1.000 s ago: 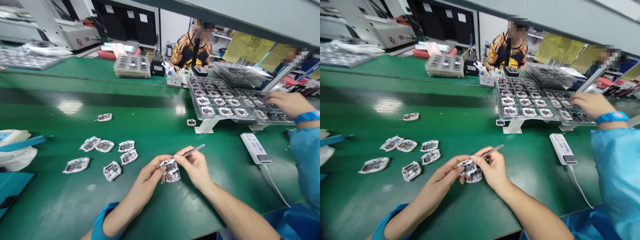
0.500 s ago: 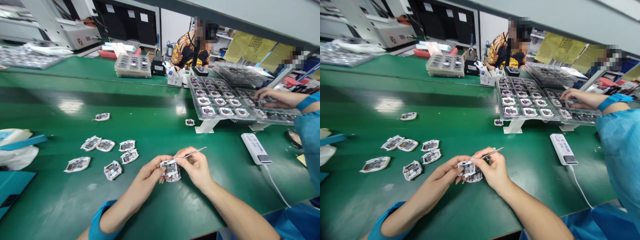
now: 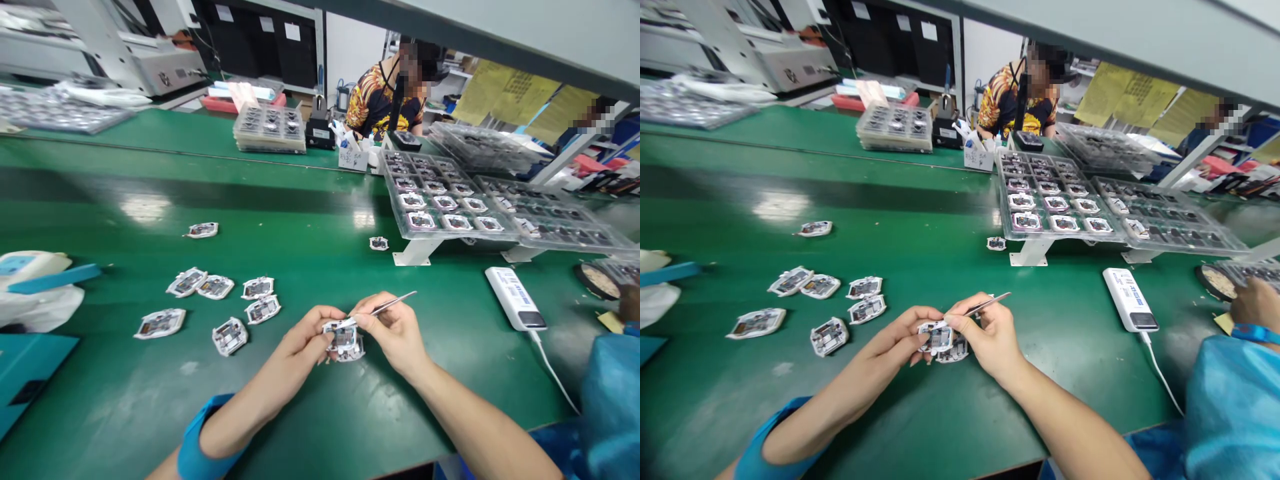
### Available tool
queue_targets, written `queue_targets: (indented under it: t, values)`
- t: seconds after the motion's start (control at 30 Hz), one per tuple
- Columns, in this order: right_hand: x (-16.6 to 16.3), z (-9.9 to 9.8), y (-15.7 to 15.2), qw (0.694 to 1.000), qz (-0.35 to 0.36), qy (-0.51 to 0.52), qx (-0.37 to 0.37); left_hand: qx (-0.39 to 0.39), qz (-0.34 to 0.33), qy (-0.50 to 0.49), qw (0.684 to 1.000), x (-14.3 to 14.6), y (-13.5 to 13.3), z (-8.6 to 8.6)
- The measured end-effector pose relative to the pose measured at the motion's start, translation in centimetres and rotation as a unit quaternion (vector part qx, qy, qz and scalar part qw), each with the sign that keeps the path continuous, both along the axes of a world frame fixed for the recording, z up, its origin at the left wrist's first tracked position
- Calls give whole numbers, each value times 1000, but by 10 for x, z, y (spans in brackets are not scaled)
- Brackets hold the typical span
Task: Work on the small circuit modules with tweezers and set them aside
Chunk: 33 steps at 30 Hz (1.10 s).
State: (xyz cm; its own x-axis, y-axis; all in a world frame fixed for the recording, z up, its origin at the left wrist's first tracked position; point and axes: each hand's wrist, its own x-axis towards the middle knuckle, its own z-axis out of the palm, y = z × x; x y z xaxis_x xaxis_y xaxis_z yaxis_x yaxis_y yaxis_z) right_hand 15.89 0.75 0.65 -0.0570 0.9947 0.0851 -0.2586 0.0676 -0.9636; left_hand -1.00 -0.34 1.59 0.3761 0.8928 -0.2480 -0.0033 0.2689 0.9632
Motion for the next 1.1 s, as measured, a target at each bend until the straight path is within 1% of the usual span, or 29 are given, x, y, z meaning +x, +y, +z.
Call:
queue_targets:
  t: [0.27, 0.43, 0.67, 0.83, 0.97, 1.1]
  values:
    - [-2, 3, -1, 1000, -13, 2, -15, -21, -1, -39, 999, 1, 2, 0]
    - [-2, 2, -1, 1000, -8, 5, -26, -5, -8, -27, 1000, 0, 2, 0]
    - [-1, 1, -1, 1000, -11, 2, -4, 23, -4, -7, 1000, 0, 1, 6]
    - [0, 1, -1, 1000, -3, 6, -6, 11, -10, -10, 1000, 0, 1, 4]
    - [0, 2, -2, 1000, -11, -15, 10, 16, -8, -4, 1000, 0, 1, 5]
    - [-1, 2, -3, 1000, -10, -12, 22, 22, -8, -3, 1000, 0, 1, 6]
